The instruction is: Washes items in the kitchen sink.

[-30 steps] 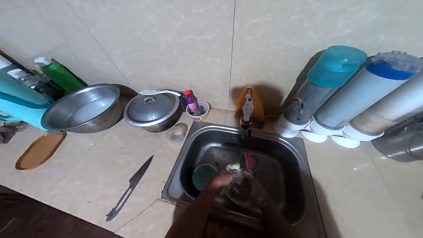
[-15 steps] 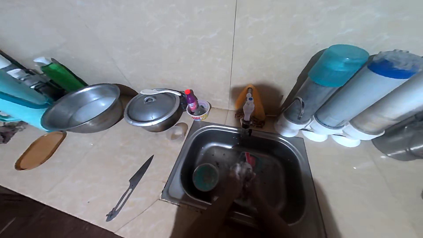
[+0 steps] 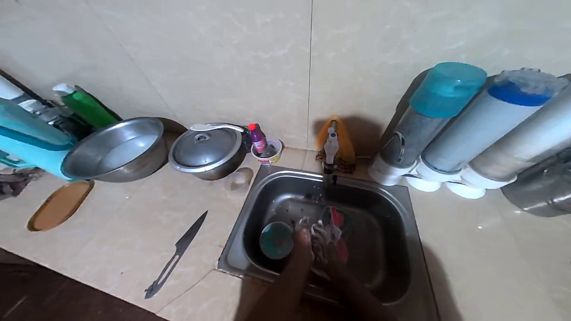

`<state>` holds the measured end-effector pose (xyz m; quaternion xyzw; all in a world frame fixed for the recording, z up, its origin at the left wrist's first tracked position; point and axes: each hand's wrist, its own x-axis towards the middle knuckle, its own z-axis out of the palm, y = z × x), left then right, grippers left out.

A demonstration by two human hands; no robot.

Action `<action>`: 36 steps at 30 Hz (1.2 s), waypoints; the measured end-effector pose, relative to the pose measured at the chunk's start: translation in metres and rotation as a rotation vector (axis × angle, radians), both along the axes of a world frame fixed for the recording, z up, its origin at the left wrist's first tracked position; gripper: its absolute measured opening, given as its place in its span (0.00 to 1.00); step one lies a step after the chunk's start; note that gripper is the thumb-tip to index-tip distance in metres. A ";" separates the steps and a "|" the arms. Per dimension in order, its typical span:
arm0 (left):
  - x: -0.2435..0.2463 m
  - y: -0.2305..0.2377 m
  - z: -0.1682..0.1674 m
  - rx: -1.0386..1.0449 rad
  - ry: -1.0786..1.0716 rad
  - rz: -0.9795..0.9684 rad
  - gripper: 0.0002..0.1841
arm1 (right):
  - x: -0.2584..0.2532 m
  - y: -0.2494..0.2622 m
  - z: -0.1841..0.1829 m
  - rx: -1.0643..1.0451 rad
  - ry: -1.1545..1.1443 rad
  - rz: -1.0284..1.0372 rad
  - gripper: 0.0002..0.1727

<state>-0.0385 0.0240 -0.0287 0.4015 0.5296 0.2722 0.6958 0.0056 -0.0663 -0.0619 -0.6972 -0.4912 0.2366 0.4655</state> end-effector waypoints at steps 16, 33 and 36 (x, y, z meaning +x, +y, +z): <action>-0.018 -0.013 -0.018 0.019 -0.085 -0.246 0.21 | 0.022 -0.006 -0.007 0.175 0.918 -0.051 0.09; -0.034 -0.057 0.031 0.731 0.598 -0.883 0.35 | 0.029 0.003 -0.022 0.134 0.807 -0.069 0.32; -0.036 -0.058 0.026 0.735 0.511 -0.907 0.35 | 0.033 -0.003 -0.028 -0.067 0.772 -0.130 0.27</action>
